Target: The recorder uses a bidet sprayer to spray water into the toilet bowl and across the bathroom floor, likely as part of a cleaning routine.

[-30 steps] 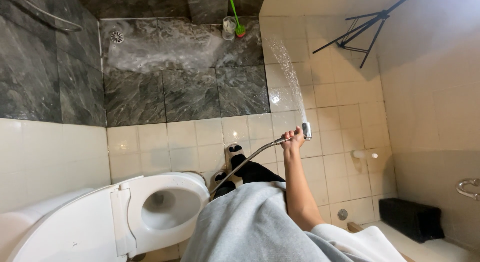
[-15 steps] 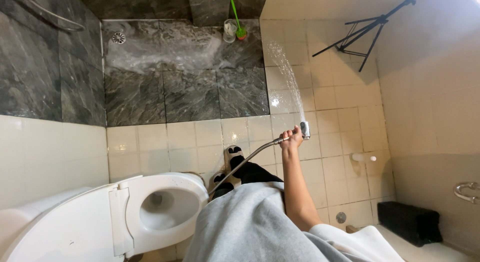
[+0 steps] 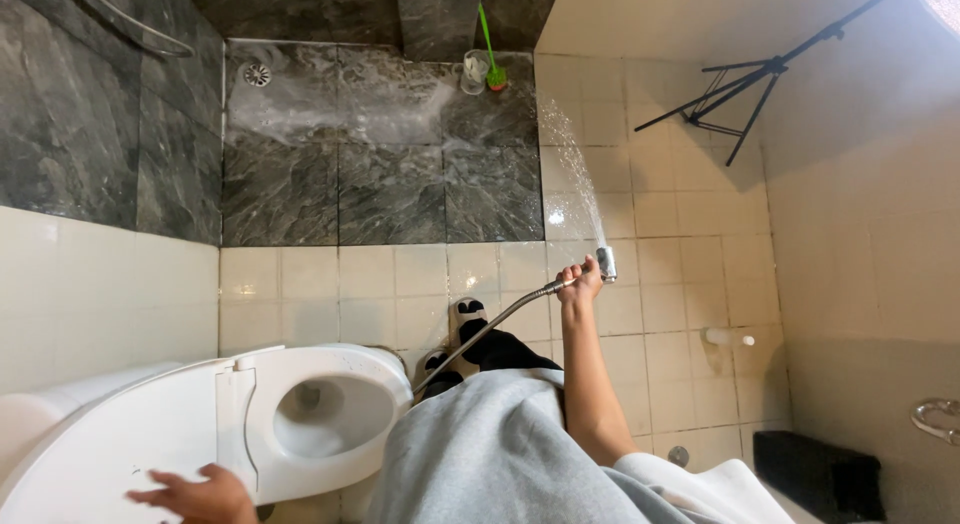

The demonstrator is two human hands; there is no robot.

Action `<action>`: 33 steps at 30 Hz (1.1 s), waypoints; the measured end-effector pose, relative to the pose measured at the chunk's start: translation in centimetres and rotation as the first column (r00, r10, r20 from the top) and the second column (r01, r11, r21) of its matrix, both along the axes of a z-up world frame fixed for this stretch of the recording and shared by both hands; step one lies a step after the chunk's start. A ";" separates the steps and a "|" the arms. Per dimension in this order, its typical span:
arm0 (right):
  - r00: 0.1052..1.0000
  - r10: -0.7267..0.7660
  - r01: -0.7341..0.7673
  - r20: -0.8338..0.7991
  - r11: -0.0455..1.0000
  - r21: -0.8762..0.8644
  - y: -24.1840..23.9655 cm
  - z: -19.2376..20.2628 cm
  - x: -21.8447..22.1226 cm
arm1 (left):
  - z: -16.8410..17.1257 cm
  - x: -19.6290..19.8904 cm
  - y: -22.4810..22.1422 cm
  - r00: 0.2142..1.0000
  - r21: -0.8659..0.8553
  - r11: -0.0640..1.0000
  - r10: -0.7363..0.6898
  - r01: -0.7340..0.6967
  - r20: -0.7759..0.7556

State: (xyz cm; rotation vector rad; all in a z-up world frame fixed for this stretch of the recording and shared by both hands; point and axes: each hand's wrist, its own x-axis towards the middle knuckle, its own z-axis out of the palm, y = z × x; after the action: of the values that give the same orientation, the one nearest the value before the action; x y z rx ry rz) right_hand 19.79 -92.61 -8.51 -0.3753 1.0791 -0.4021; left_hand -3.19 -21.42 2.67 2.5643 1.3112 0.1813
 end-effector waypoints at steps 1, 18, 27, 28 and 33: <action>1.000 0.001 -0.001 0.024 1.000 0.007 -0.1 -0.4 0.2 | -2.6 0.8 -3.1 1.000 -0.006 1.000 0.003 -0.002 0.012; 0.993 0.004 -0.007 0.120 1.000 0.024 0.2 -1.7 3.5 | -13.9 -0.9 -16.0 0.944 -0.478 0.872 -0.242 0.110 -0.225; 0.998 0.031 -0.033 0.061 0.999 0.032 0.8 -0.9 5.2 | -14.9 -0.9 -16.2 0.965 -0.626 0.762 -0.256 0.169 -0.051; 0.999 0.039 -0.040 0.039 0.999 0.029 1.0 -0.5 5.3 | -15.0 -1.4 -16.2 0.969 -0.631 0.757 -0.245 0.168 -0.036; 0.995 0.096 -0.097 0.012 0.994 0.041 2.6 -1.2 6.3 | -15.4 -3.0 -16.9 0.969 -0.571 0.791 -0.244 0.220 0.036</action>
State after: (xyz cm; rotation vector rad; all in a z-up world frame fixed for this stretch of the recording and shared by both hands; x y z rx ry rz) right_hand 26.06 -90.00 -9.69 -0.3865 1.0535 -0.2951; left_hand -6.15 -38.27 -12.69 2.1732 0.8655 -0.2778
